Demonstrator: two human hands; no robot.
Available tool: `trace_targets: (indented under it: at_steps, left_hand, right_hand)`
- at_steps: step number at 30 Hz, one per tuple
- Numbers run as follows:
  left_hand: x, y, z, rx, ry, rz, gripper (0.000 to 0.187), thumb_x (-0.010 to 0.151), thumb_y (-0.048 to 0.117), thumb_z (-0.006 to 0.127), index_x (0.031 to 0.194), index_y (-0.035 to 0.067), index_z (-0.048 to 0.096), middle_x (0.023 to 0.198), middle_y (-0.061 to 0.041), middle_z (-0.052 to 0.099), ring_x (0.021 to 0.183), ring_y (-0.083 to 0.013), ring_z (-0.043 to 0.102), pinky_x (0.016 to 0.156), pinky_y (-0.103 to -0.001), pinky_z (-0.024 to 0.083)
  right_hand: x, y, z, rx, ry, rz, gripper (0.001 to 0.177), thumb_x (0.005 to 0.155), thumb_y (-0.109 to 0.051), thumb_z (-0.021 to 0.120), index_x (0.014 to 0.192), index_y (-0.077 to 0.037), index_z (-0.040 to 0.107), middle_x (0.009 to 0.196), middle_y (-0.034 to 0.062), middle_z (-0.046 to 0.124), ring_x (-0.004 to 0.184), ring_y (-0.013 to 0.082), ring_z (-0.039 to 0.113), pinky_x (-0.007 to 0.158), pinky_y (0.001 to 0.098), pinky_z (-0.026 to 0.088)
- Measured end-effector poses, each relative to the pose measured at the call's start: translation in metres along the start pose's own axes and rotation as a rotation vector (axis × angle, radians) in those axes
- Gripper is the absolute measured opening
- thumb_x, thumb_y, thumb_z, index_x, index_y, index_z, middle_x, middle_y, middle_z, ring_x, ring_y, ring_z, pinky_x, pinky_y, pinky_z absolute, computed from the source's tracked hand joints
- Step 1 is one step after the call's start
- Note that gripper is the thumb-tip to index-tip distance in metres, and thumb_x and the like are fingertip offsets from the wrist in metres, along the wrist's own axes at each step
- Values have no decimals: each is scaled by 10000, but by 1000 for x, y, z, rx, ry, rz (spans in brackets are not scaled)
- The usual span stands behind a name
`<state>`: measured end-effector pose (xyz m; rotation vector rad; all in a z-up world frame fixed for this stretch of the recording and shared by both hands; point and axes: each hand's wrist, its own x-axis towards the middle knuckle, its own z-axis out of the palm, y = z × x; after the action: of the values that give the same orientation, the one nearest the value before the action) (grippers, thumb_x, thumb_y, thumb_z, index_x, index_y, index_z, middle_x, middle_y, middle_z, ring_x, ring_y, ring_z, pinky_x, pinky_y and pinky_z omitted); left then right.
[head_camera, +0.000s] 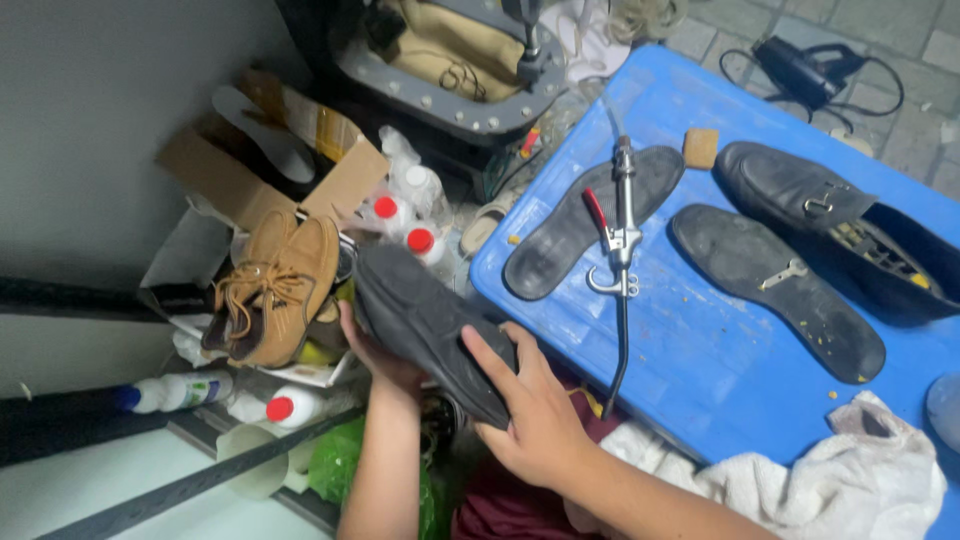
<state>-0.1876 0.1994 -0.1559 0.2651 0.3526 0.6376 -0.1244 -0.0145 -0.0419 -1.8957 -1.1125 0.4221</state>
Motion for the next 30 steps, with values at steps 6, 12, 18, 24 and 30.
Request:
trace_targets:
  at_steps: [6,12,18,24,30]
  left_hand:
    - [6,-4,24,-128,-227,-71,810,980,686,413,1580,142,400,1503,-157,441,1388,-366,407,1108,-554,344]
    - [-17,-2,37,598,118,-28,652,1064,493,410,1511,18,441,1444,-172,552,1338,-292,525,1126,-449,433]
    - [-27,12,82,818,-183,135,551,1064,301,507,1511,-16,447,1540,-177,514,1434,-262,486,1203,-413,352]
    - [-31,9,91,699,-223,51,666,1059,450,461,1564,33,342,1497,-209,502,1349,-313,519,1136,-440,410]
    - [-35,-11,101,-1,-245,-327,785,968,689,303,1426,91,524,1245,-194,661,1124,-334,673,987,-496,559]
  right_hand:
    - [-4,0,7,93,-364,51,869,803,-145,808,1582,-225,431,1505,337,338,1331,502,455,1091,446,432]
    - [7,21,-1,824,-256,494,689,916,-226,706,1505,-115,365,1330,114,598,1214,182,574,1041,331,474]
    - [11,37,0,1085,6,445,424,1016,-188,573,1409,-51,488,1254,68,651,1143,116,606,1012,303,484]
    - [11,39,-7,1368,-40,465,392,1028,-247,547,1358,-37,517,1212,102,677,1068,151,657,955,327,520]
    - [18,12,-33,590,-180,165,337,1076,-258,568,1298,-12,506,1341,108,620,1247,220,575,1051,364,443]
